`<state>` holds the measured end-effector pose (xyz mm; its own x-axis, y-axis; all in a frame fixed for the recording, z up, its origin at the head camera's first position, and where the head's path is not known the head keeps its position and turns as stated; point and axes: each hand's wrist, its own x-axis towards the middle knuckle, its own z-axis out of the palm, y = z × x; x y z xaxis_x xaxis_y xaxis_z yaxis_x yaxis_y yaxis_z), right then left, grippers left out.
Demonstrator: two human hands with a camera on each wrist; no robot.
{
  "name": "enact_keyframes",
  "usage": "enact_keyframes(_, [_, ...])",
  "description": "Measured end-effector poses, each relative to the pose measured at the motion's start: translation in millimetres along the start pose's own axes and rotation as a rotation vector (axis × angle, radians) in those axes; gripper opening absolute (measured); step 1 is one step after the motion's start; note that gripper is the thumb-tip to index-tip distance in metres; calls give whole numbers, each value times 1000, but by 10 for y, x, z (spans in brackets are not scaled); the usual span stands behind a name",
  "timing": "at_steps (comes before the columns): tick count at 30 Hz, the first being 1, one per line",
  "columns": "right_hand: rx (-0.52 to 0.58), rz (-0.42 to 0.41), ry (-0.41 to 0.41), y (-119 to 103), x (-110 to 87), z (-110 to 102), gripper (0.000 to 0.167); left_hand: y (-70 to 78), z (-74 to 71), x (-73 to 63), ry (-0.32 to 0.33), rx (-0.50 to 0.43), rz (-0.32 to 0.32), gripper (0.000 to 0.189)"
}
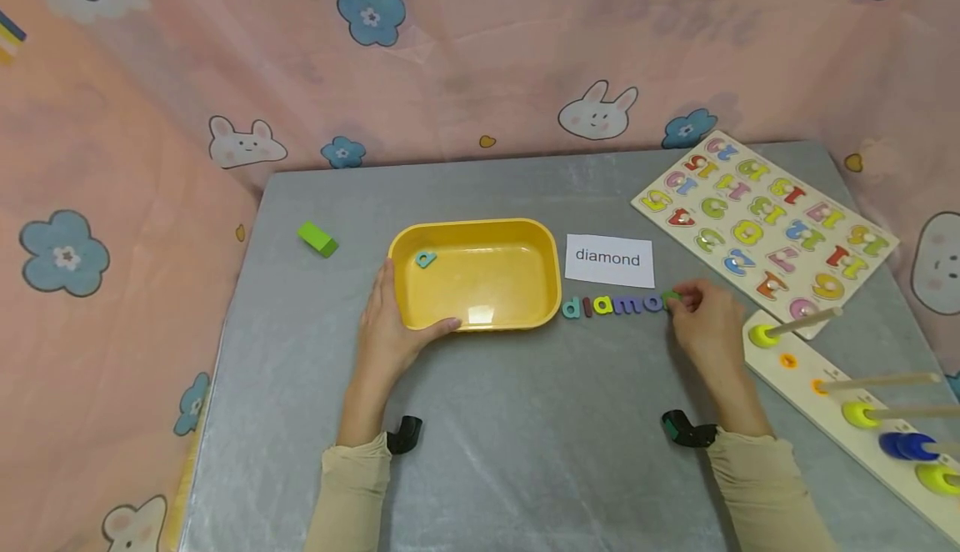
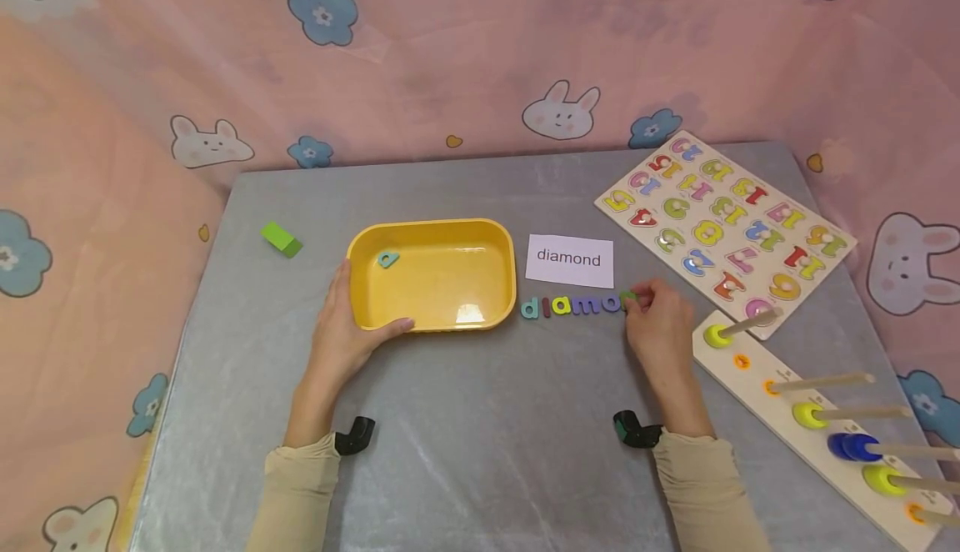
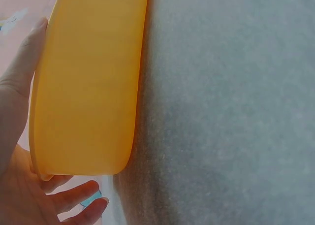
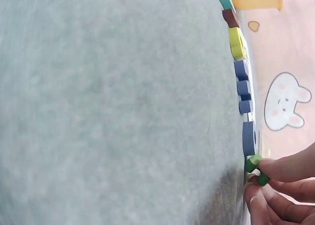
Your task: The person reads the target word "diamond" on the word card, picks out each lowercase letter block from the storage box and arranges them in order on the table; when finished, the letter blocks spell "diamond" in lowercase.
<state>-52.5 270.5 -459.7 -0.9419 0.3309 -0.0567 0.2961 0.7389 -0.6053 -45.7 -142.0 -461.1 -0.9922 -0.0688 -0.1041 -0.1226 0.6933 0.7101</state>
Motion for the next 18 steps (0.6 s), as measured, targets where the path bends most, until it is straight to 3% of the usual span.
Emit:
enact_keyframes(10, [-25,35,-16,-17,36,7,21,2,1,-7,3,-13,11,139])
enact_keyframes(18, [13,37,0,-105,44,25,42,-9,7,0,3,-9,11,140])
